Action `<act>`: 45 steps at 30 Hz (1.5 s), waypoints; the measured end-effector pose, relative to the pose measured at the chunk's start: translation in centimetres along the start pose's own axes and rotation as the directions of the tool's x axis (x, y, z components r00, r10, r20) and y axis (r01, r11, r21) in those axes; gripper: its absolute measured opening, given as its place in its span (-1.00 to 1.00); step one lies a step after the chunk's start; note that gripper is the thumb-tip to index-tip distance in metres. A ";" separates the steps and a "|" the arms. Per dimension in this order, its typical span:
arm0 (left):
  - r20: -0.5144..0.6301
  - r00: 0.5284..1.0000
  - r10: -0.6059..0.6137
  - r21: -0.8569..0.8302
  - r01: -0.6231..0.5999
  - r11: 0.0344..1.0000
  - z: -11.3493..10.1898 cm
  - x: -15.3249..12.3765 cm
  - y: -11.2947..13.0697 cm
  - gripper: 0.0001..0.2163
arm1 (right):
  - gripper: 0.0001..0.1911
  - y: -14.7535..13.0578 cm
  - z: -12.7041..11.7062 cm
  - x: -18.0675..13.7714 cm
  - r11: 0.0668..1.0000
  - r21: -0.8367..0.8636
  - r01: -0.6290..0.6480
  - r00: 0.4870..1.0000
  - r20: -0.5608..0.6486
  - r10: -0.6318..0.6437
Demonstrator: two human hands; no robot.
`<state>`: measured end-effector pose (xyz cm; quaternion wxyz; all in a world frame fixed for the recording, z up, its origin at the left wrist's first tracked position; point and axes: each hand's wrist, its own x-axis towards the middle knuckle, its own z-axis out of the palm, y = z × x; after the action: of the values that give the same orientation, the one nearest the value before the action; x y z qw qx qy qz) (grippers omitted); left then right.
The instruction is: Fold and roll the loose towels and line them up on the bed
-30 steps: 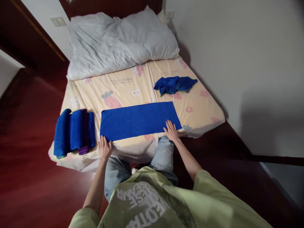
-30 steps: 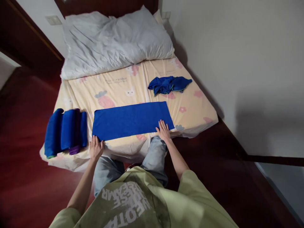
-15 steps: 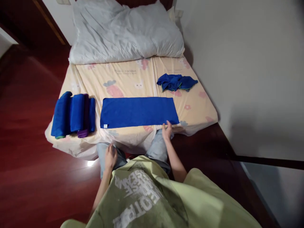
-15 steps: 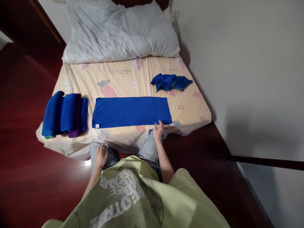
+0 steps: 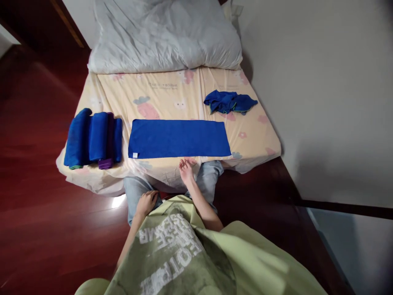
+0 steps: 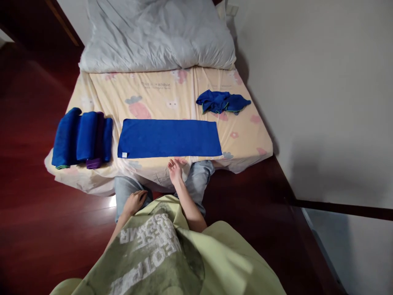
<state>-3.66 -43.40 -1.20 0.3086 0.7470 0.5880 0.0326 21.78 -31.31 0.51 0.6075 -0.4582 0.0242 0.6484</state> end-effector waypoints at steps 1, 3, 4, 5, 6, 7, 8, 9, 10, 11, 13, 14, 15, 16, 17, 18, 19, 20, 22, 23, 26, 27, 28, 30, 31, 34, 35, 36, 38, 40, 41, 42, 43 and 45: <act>-0.001 1.000 -0.001 -0.001 0.001 1.000 0.0 -0.1 0.0 -0.61 | -0.94 -0.1 0.3 0.2 1.000 0.018 -0.005 1.000 0.008 0.005; 0.006 1.000 -0.011 0.002 0.011 1.000 -0.1 -0.2 0.2 -0.60 | -0.91 -0.1 0.9 0.4 0.997 0.069 -0.020 1.000 0.018 0.019; 0.015 1.000 -0.019 0.004 0.019 1.000 -0.2 -0.2 0.3 -0.60 | -0.89 -0.1 1.2 0.5 0.994 0.104 -0.025 1.000 0.018 0.024; 0.027 0.999 -0.027 0.006 0.027 1.000 -0.4 -0.2 0.4 -0.61 | -0.88 -0.1 1.5 0.6 0.989 0.143 -0.029 1.000 0.015 0.027; 0.040 0.999 -0.035 0.010 0.035 0.999 -0.6 -0.1 0.5 -0.62 | -0.86 -0.1 1.8 0.7 0.983 0.183 -0.031 1.000 0.011 0.030; 0.054 0.998 -0.041 0.016 0.040 0.999 -0.8 -0.1 0.7 -0.63 | -0.84 0.0 2.1 0.9 0.975 0.219 -0.033 0.999 0.008 0.032; 0.069 0.997 -0.047 0.024 0.045 0.999 -1.0 0.0 0.8 -0.64 | -0.83 -0.1 2.4 1.0 0.968 0.247 -0.034 0.999 0.008 0.033; 0.082 0.995 -0.052 0.033 0.050 0.998 -1.1 0.0 1.0 -0.64 | -0.82 -0.1 2.7 1.1 0.963 0.267 -0.036 0.999 0.010 0.034; 0.089 0.994 -0.056 0.043 0.053 0.998 -1.2 0.0 1.1 -0.65 | -0.81 -0.1 3.0 1.3 0.960 0.277 -0.040 0.999 0.013 0.038; 0.093 0.994 -0.057 0.051 0.053 0.997 -1.3 0.0 1.2 -0.65 | -0.81 -0.2 3.2 1.5 0.959 0.279 -0.044 0.999 0.015 0.042; 0.095 0.994 -0.051 0.064 0.045 0.997 -1.3 0.0 1.4 -0.63 | -0.81 -0.4 3.7 2.1 0.961 0.272 -0.046 0.999 0.008 0.046; 0.093 0.995 -0.046 0.071 0.040 0.997 -1.3 0.0 1.4 -0.62 | -0.80 -0.5 3.8 2.4 0.961 0.272 -0.044 0.999 0.001 0.045; 0.091 0.995 -0.041 0.079 0.034 0.996 -1.3 0.0 1.4 -0.62 | -0.80 -0.6 4.0 2.7 0.961 0.275 -0.040 0.999 -0.007 0.043; 0.092 0.995 -0.036 0.088 0.028 0.996 -1.2 0.0 1.4 -0.61 | -0.80 -0.6 4.1 3.0 0.960 0.278 -0.033 0.999 -0.017 0.040; 0.093 0.995 -0.033 0.096 0.024 0.995 -1.2 -0.1 1.4 -0.61 | -0.80 -0.6 4.2 3.3 0.960 0.279 -0.027 0.999 -0.029 0.036; 0.095 0.995 -0.031 0.101 0.022 0.995 -1.2 -0.1 1.4 -0.61 | -0.80 -0.7 4.2 3.5 0.960 0.278 -0.024 0.998 -0.042 0.037; 0.099 0.995 -0.032 0.101 0.022 0.995 -1.3 -0.2 1.5 -0.60 | -0.81 -0.7 4.3 3.7 0.961 0.277 -0.025 0.998 -0.054 0.041; 0.105 0.994 -0.037 0.092 0.027 0.995 -1.3 -0.1 1.6 -0.60 | -0.81 -0.7 4.3 3.8 0.960 0.278 -0.028 0.997 -0.064 0.048; 0.120 0.992 -0.043 0.037 0.038 0.999 -1.7 0.2 2.0 -0.60 | -0.79 -0.7 4.3 3.9 0.956 0.292 -0.041 0.996 -0.068 0.063; 0.128 0.991 -0.039 -0.007 0.040 0.999 -2.0 0.6 2.3 -0.60 | -0.79 -0.7 4.2 4.0 0.953 0.299 -0.045 0.996 -0.065 0.067; 0.141 0.990 0.021 -0.143 -0.001 0.990 -3.8 2.9 3.8 -0.62 | -0.81 -0.6 4.1 4.0 0.956 0.292 -0.033 0.997 -0.057 0.052; 0.138 0.989 0.051 -0.175 -0.026 0.984 -4.8 4.2 4.4 -0.63 | -0.82 -0.6 4.1 4.0 0.958 0.284 -0.025 0.998 -0.056 0.043; 0.131 0.988 0.082 -0.200 -0.055 0.978 -5.9 5.6 5.0 -0.62 | -0.82 -0.5 4.0 4.0 0.962 0.274 -0.017 0.998 -0.055 0.034; 0.097 0.986 0.135 -0.238 -0.109 0.965 -8.7 9.2 6.5 -0.60 | -0.82 -0.3 3.9 4.1 0.971 0.238 0.001 0.998 -0.055 0.012; 0.073 0.985 0.159 -0.251 -0.136 0.958 -10.3 11.4 7.2 -0.59 | -0.82 -0.2 3.9 4.2 0.976 0.217 0.011 0.998 -0.058 0.001; 0.012 0.966 0.259 -0.199 -0.251 0.947 -14.9 18.8 9.6 -0.61 | -0.79 0.2 3.6 4.5 0.983 0.183 0.023 0.998 -0.061 -0.012; -0.003 0.961 0.278 -0.161 -0.275 0.948 -16.3 21.5 10.4 -0.63 | -0.79 0.3 3.5 4.6 0.982 0.189 0.020 0.998 -0.054 -0.010; -0.022 0.958 0.285 -0.119 -0.285 0.951 -17.5 24.3 11.1 -0.64 | -0.79 0.4 3.4 4.7 0.980 0.197 0.016 0.999 -0.045 -0.008; -0.028 0.970 0.241 -0.033 -0.242 0.970 -19.3 29.9 12.6 -0.68 | -0.80 0.7 3.3 5.0 0.979 0.203 0.016 0.999 -0.035 -0.009; 0.014 0.986 0.164 0.026 -0.165 0.986 -20.3 35.2 13.9 -0.67 | -0.82 0.9 3.1 5.2 0.980 0.195 0.024 0.999 -0.043 -0.016; 0.051 0.991 0.122 0.037 -0.124 0.992 -20.5 37.6 14.5 -0.64 | -0.83 1.0 3.1 5.3 0.981 0.194 0.024 0.999 -0.044 -0.016; 0.091 0.993 0.075 0.039 -0.079 0.996 -20.6 39.8 15.0 -0.61 | -0.83 1.1 3.0 5.4 0.981 0.195 0.023 0.999 -0.042 -0.015; 0.128 0.991 0.027 0.039 -0.032 0.999 -20.5 41.8 15.4 -0.58 | -0.83 1.2 2.9 5.4 0.980 0.200 0.018 0.999 -0.036 -0.011; 0.183 0.981 -0.062 0.048 0.054 0.997 -20.0 45.1 16.0 -0.52 | -0.82 1.2 2.8 5.6 0.976 0.217 -0.003 1.000 -0.027 0.009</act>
<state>15.67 3.68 8.75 0.3465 0.7357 0.5790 -0.0582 20.09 -25.72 -2.02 0.6514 -0.3981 0.1048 0.6373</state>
